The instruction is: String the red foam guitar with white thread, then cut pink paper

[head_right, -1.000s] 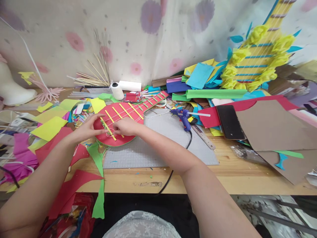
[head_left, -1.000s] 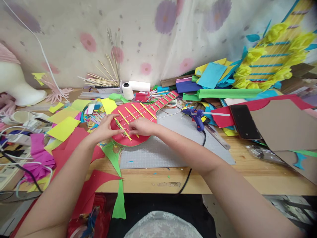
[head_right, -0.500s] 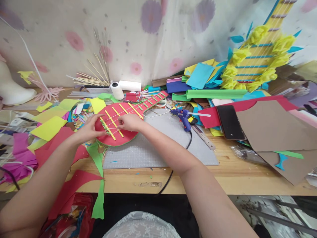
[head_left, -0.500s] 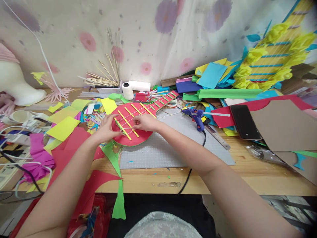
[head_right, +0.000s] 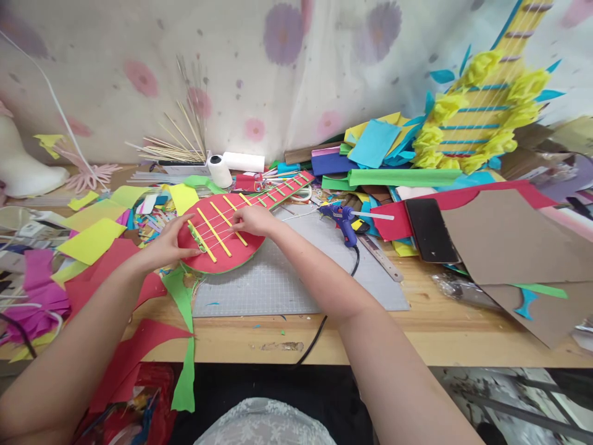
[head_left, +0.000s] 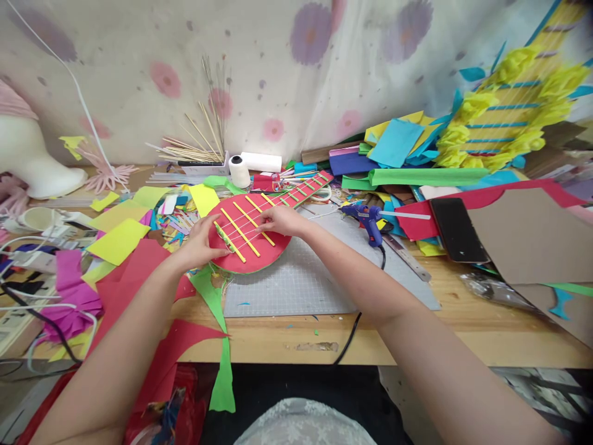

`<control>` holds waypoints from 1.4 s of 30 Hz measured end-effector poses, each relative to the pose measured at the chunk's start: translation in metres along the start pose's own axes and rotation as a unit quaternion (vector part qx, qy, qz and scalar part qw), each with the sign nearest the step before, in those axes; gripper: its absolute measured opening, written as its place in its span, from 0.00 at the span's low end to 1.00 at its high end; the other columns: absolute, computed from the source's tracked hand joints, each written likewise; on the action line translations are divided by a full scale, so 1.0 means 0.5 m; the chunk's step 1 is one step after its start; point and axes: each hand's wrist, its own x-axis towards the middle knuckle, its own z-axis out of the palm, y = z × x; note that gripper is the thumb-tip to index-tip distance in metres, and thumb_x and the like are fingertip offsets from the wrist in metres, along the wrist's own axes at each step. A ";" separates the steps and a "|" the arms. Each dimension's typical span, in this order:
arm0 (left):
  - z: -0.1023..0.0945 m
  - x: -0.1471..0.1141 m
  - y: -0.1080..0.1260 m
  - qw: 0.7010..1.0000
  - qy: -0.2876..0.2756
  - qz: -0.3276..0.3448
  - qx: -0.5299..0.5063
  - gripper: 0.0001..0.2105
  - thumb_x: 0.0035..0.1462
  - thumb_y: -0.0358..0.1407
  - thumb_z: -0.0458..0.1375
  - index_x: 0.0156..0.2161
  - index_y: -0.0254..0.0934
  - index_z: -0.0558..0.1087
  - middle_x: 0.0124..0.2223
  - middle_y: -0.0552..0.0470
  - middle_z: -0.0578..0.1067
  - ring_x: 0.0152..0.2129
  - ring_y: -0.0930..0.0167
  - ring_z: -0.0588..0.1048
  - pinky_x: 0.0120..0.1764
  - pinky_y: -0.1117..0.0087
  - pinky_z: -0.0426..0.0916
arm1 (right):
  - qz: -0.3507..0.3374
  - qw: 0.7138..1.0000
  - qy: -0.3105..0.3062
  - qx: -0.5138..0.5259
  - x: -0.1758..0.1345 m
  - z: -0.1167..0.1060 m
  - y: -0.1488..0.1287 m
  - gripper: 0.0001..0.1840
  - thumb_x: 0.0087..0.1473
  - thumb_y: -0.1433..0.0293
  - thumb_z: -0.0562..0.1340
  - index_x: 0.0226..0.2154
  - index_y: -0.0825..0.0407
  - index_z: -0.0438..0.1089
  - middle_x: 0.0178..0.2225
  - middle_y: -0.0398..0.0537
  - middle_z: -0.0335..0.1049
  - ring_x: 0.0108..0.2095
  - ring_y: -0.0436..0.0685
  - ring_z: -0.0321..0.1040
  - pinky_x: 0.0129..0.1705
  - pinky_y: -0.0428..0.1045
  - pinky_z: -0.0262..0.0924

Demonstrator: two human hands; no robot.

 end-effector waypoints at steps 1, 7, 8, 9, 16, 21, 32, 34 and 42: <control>-0.001 0.000 -0.001 1.000 -0.001 -0.001 0.001 0.46 0.36 0.47 0.64 0.62 0.39 0.55 0.64 0.40 0.54 0.62 0.53 0.52 0.61 0.50 0.50 | 0.001 1.000 -0.009 0.016 0.000 -0.005 0.005 0.15 0.51 0.58 0.62 0.28 0.53 0.71 0.25 0.43 0.68 0.27 0.49 0.59 0.28 0.45 0.45; -0.004 0.004 -0.001 1.000 -0.005 0.003 0.011 0.47 0.34 0.47 0.64 0.61 0.37 0.55 0.65 0.39 0.53 0.62 0.53 0.51 0.61 0.52 0.49 | -0.068 0.980 -0.102 0.157 -0.005 -0.043 0.034 0.20 0.52 0.56 0.59 0.21 0.56 0.64 0.19 0.38 0.54 0.22 0.45 0.48 0.27 0.44 0.44; -0.005 0.004 0.000 1.000 -0.007 0.003 0.012 0.46 0.34 0.47 0.64 0.61 0.37 0.55 0.64 0.39 0.53 0.62 0.53 0.51 0.61 0.52 0.49 | -0.074 0.978 -0.106 0.166 -0.004 -0.047 0.038 0.21 0.51 0.56 0.59 0.20 0.55 0.62 0.19 0.37 0.51 0.22 0.45 0.47 0.26 0.44 0.43; -0.005 0.005 0.001 1.000 -0.008 0.004 0.012 0.46 0.34 0.47 0.64 0.61 0.37 0.56 0.64 0.39 0.53 0.62 0.53 0.51 0.62 0.52 0.48 | -0.073 0.978 -0.104 0.168 -0.002 -0.050 0.041 0.20 0.51 0.56 0.58 0.19 0.55 0.60 0.19 0.36 0.49 0.22 0.45 0.45 0.26 0.44 0.43; -0.006 0.003 0.000 1.000 -0.015 0.008 0.006 0.45 0.36 0.46 0.64 0.61 0.39 0.55 0.64 0.40 0.53 0.63 0.52 0.50 0.61 0.50 0.48 | -0.004 0.996 -0.058 0.071 0.010 -0.042 0.039 0.18 0.52 0.60 0.58 0.19 0.54 0.57 0.19 0.37 0.48 0.23 0.46 0.47 0.27 0.45 0.41; -0.008 0.003 0.000 1.000 -0.015 0.009 0.011 0.44 0.36 0.46 0.64 0.61 0.39 0.56 0.64 0.40 0.53 0.62 0.52 0.51 0.61 0.49 0.48 | 0.004 0.995 -0.064 0.078 0.004 -0.044 0.038 0.19 0.57 0.59 0.54 0.21 0.54 0.59 0.21 0.38 0.52 0.23 0.46 0.49 0.28 0.45 0.43; -0.010 0.006 0.006 0.999 -0.018 0.007 0.038 0.42 0.35 0.46 0.64 0.59 0.38 0.58 0.63 0.40 0.55 0.62 0.52 0.50 0.61 0.50 0.48 | 0.048 0.999 -0.025 0.004 0.020 -0.028 0.056 0.19 0.56 0.57 0.55 0.28 0.55 0.70 0.26 0.43 0.66 0.27 0.48 0.57 0.28 0.44 0.45; -0.006 0.004 0.004 0.999 -0.016 0.006 0.036 0.42 0.36 0.46 0.63 0.59 0.39 0.58 0.64 0.41 0.53 0.63 0.52 0.49 0.61 0.50 0.47 | 0.043 0.999 -0.031 0.002 0.021 -0.026 0.056 0.20 0.57 0.56 0.55 0.27 0.55 0.70 0.26 0.43 0.66 0.26 0.48 0.57 0.28 0.44 0.45; 0.004 0.004 -0.008 1.000 -0.005 0.012 0.003 0.43 0.39 0.47 0.62 0.62 0.41 0.54 0.65 0.41 0.51 0.63 0.53 0.48 0.61 0.49 0.47 | 0.045 0.999 -0.021 0.001 0.024 -0.021 0.062 0.18 0.56 0.58 0.56 0.27 0.55 0.70 0.27 0.44 0.68 0.27 0.48 0.58 0.28 0.44 0.45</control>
